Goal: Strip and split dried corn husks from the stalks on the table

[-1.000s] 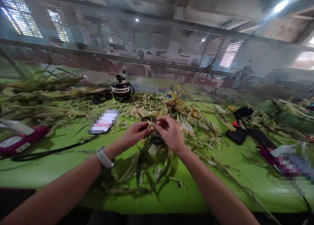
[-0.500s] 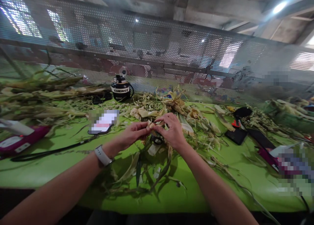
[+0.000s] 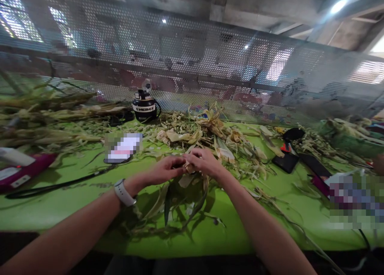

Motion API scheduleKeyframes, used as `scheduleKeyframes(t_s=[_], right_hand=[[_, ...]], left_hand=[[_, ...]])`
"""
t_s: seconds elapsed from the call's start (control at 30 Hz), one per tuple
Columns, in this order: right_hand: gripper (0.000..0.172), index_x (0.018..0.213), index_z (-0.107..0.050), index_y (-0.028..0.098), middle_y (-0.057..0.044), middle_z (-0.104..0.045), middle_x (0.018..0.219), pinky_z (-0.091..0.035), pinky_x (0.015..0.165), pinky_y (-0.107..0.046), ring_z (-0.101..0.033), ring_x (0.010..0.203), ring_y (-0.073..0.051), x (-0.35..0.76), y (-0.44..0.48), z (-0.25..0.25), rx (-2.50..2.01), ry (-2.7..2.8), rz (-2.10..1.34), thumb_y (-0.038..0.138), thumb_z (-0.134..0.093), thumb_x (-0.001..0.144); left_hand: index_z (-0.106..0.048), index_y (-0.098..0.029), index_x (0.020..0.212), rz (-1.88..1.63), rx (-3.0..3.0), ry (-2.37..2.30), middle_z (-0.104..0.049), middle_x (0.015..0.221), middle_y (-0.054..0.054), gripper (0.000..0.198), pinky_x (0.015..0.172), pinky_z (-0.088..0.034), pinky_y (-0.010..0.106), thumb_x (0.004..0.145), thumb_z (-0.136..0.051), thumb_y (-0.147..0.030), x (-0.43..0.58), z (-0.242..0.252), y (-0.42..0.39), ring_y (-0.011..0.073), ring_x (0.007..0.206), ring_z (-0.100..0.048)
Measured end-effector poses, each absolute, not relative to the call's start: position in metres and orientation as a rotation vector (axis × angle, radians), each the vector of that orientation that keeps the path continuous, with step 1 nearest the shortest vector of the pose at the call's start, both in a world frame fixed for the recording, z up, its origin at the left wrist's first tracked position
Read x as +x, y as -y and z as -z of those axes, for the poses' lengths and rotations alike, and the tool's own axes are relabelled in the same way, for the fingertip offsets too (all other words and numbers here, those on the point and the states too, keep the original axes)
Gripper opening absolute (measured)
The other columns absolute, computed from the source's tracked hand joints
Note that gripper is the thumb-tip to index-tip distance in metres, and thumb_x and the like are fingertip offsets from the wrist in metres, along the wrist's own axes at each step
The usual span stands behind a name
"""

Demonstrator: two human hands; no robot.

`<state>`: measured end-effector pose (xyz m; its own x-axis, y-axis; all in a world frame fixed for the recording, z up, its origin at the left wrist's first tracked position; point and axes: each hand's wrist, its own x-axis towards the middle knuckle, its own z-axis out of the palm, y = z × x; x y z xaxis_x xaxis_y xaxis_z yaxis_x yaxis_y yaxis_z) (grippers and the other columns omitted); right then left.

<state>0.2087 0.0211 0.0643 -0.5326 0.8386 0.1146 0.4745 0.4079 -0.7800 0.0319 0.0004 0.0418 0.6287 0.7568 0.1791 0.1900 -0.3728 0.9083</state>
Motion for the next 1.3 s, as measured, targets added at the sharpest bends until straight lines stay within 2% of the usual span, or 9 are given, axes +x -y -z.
scheduleKeyframes(t_s=[0.13, 0.23, 0.37, 0.53, 0.67, 0.8, 1.03, 1.2, 1.3], right_hand=[[0.032, 0.058, -0.044, 0.018, 0.005, -0.040, 0.054, -0.026, 0.050, -0.023, -0.035, 0.053, -0.009, 0.211, -0.021, -0.068, -1.125, 2.169, -1.209, 0.042, -0.050, 0.078], [0.029, 0.058, -0.045, 0.018, 0.005, -0.041, 0.055, -0.027, 0.050, -0.022, -0.036, 0.053, -0.009, 0.210, -0.019, -0.068, -1.095, 2.086, -1.240, 0.039, -0.051, 0.077], [0.030, 0.058, -0.044, 0.018, 0.005, -0.041, 0.054, -0.029, 0.049, -0.021, -0.036, 0.050, -0.008, 0.207, -0.016, -0.065, -1.100, 1.964, -1.250, 0.040, -0.051, 0.077], [0.035, 0.061, -0.044, 0.018, 0.006, -0.040, 0.055, -0.030, 0.047, -0.021, -0.036, 0.049, -0.008, 0.204, -0.015, -0.065, -1.023, 1.934, -1.263, 0.047, -0.052, 0.078], [0.034, 0.064, -0.045, 0.018, 0.004, -0.042, 0.061, -0.031, 0.051, -0.021, -0.037, 0.055, -0.009, 0.204, -0.016, -0.067, -1.001, 1.967, -1.055, 0.047, -0.049, 0.082], [0.035, 0.065, -0.045, 0.018, 0.004, -0.042, 0.062, -0.032, 0.054, -0.022, -0.038, 0.058, -0.010, 0.205, -0.016, -0.068, -0.956, 2.078, -0.952, 0.048, -0.049, 0.083], [0.041, 0.064, -0.046, 0.018, 0.004, -0.042, 0.060, -0.033, 0.052, -0.022, -0.038, 0.057, -0.010, 0.204, -0.019, -0.061, -0.929, 2.081, -0.998, 0.056, -0.050, 0.081], [0.039, 0.065, -0.048, 0.018, 0.004, -0.044, 0.059, -0.034, 0.050, -0.022, -0.040, 0.054, -0.009, 0.204, -0.020, -0.058, -0.963, 1.911, -1.065, 0.055, -0.052, 0.080], [0.048, 0.063, -0.051, 0.018, 0.001, -0.049, 0.059, -0.038, 0.052, -0.024, -0.044, 0.054, -0.011, 0.208, -0.020, -0.062, -0.972, 1.797, -1.129, 0.057, -0.037, 0.086]], left_hand=[[-0.063, -0.017, 0.095, -0.659, 1.800, -0.683, -0.059, 0.084, 0.001, 0.022, 0.066, -0.038, 0.022, 0.078, -0.053, -0.025, 0.032, -0.050, 0.006, 0.0115, 0.071, -0.047], [-0.065, -0.017, 0.085, -0.625, 1.720, -0.761, -0.052, 0.068, -0.002, 0.017, 0.053, -0.032, 0.021, 0.077, -0.052, -0.024, 0.031, -0.055, 0.009, 0.0099, 0.058, -0.040], [-0.063, -0.018, 0.073, -0.580, 1.615, -0.733, -0.045, 0.059, -0.003, 0.017, 0.049, -0.029, 0.023, 0.076, -0.056, -0.033, 0.029, -0.058, 0.014, 0.0094, 0.051, -0.036], [-0.062, -0.017, 0.077, -0.539, 1.469, -0.652, -0.045, 0.059, -0.004, 0.018, 0.049, -0.034, 0.022, 0.074, -0.061, -0.036, 0.027, -0.059, 0.018, 0.0084, 0.049, -0.039], [-0.058, -0.017, 0.080, -0.546, 1.352, -0.624, -0.054, 0.061, -0.001, 0.015, 0.050, -0.038, 0.023, 0.075, -0.057, -0.031, 0.027, -0.055, 0.017, 0.0104, 0.052, -0.048], [-0.055, -0.015, 0.072, -0.569, 1.221, -0.607, -0.059, 0.059, 0.002, 0.028, 0.047, -0.036, 0.023, 0.077, -0.052, -0.043, 0.032, -0.049, 0.014, 0.0119, 0.050, -0.051], [-0.065, -0.013, 0.076, -0.593, 1.450, -0.690, -0.042, 0.047, -0.006, 0.041, 0.040, -0.019, 0.021, 0.077, -0.057, -0.053, 0.039, -0.049, 0.020, 0.0047, 0.039, -0.031], [-0.066, -0.013, 0.078, -0.660, 1.422, -0.693, -0.045, 0.047, -0.005, 0.043, 0.041, -0.023, 0.021, 0.077, -0.056, -0.055, 0.038, -0.049, 0.017, 0.0050, 0.039, -0.035], [-0.064, -0.014, 0.076, -0.860, 1.278, -0.758, -0.046, 0.051, -0.005, 0.041, 0.041, -0.023, 0.020, 0.072, -0.062, -0.055, 0.038, -0.045, 0.011, 0.0048, 0.042, -0.037]])
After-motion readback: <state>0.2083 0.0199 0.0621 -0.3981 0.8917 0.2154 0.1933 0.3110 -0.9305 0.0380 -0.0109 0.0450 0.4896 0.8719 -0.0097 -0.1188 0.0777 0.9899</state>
